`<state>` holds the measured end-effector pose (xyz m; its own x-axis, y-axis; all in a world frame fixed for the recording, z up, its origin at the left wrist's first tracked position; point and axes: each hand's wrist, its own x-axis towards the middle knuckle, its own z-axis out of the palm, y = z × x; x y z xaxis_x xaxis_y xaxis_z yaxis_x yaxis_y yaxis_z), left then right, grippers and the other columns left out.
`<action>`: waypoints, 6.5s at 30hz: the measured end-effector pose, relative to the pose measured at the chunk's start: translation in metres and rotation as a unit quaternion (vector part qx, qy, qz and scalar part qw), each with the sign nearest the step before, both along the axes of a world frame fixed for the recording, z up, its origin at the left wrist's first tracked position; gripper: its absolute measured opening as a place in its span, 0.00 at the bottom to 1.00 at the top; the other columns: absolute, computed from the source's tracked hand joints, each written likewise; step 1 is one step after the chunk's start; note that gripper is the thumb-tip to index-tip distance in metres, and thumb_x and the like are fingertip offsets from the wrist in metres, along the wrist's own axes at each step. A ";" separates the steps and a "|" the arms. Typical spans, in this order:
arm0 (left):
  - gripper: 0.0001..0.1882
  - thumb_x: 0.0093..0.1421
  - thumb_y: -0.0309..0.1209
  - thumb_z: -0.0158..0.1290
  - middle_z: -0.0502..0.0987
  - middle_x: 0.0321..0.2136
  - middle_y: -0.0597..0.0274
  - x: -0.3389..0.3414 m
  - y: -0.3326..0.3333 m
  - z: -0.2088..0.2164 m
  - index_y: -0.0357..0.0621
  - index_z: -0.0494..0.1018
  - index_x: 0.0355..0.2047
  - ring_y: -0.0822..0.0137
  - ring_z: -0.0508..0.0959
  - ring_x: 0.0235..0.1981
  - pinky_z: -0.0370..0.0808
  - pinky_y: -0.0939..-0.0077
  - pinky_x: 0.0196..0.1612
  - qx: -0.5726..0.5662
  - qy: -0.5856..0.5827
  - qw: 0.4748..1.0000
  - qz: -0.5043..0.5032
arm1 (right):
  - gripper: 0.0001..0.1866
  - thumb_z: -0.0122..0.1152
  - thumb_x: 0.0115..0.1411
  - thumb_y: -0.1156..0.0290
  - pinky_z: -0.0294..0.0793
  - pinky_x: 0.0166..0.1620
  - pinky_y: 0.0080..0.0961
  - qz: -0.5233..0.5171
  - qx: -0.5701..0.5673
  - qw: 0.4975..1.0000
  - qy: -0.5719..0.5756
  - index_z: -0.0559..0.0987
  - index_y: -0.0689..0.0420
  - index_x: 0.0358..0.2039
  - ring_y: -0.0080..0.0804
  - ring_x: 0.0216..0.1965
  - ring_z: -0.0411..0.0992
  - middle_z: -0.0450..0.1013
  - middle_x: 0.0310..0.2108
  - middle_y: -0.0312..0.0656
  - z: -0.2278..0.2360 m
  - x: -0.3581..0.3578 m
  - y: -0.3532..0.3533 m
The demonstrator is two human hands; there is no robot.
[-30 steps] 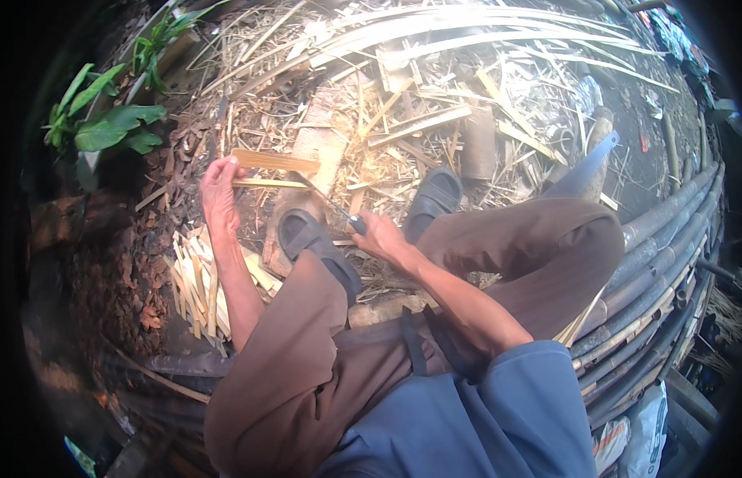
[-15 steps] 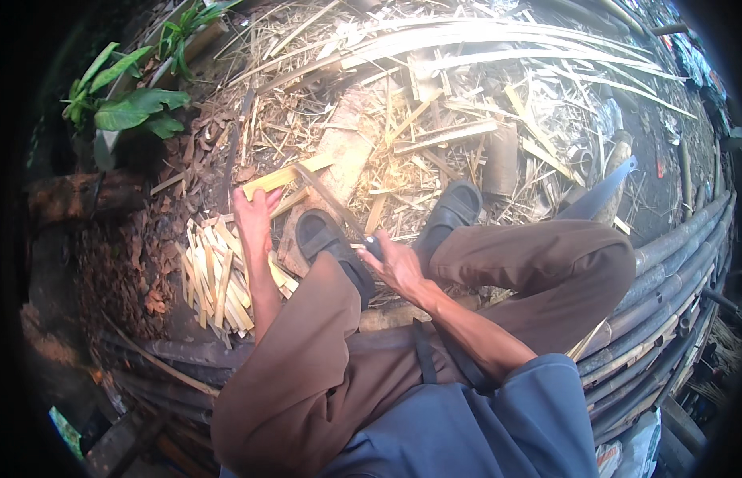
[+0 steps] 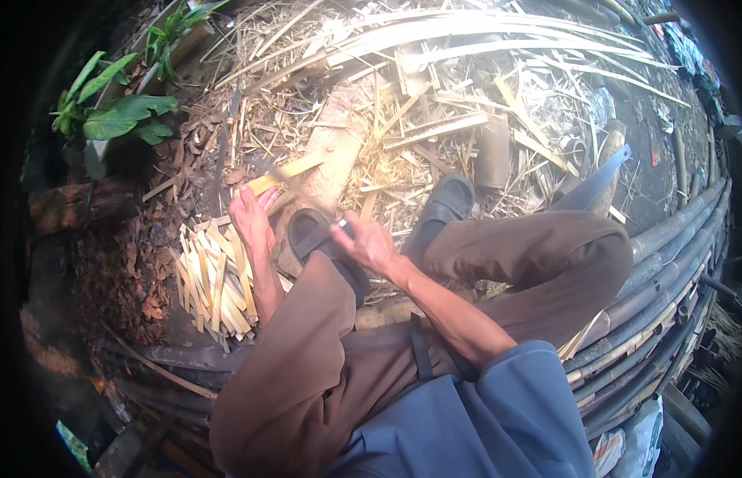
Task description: The person sits on the ground and uses a machete to split bamboo strips into thinner pieces. The person repeatedly positions the bamboo, strikes it with the machete, and collects the split pieces.
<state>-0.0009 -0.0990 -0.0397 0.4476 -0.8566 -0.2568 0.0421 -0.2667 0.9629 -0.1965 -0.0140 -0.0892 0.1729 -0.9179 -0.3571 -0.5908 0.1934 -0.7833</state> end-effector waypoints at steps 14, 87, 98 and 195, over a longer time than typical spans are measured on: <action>0.22 0.72 0.35 0.37 0.77 0.36 0.35 -0.006 -0.007 -0.005 0.19 0.66 0.43 0.49 0.83 0.36 0.83 0.62 0.44 -0.008 -0.036 0.999 -0.004 | 0.24 0.50 0.66 0.48 0.71 0.36 0.53 -0.065 -0.003 0.998 -0.011 0.71 0.61 0.39 0.66 0.30 0.73 0.72 0.22 0.64 -0.026 -0.014 0.006; 0.08 0.62 0.29 0.57 0.76 0.34 0.61 -0.039 -0.002 -0.020 0.42 0.71 0.38 0.71 0.75 0.39 0.72 0.72 0.45 -0.157 -0.121 0.926 -0.321 | 0.32 0.48 0.62 0.70 0.68 0.30 0.19 -0.065 0.028 0.972 -0.226 0.61 0.54 0.68 0.16 0.23 0.65 0.68 0.23 0.32 0.150 -0.020 -0.050; 0.22 0.63 0.23 0.53 0.75 0.42 0.55 -0.038 -0.002 -0.026 0.42 0.64 0.57 0.63 0.75 0.43 0.74 0.67 0.46 -0.241 -0.175 0.883 -0.363 | 0.23 0.39 0.72 0.46 0.60 0.14 0.18 -0.078 0.137 0.951 -0.266 0.67 0.53 0.31 0.18 0.11 0.62 0.64 0.15 0.31 0.134 -0.015 -0.051; 0.13 0.58 0.37 0.63 0.71 0.18 0.70 -0.081 -0.057 0.016 0.42 0.73 0.30 0.78 0.67 0.18 0.65 0.78 0.22 -0.132 -0.226 0.936 -0.234 | 0.11 0.50 0.62 0.72 0.76 0.34 0.47 0.129 -0.005 0.979 0.158 0.72 0.55 0.46 0.52 0.35 0.78 0.76 0.31 0.55 -0.001 -0.028 -0.078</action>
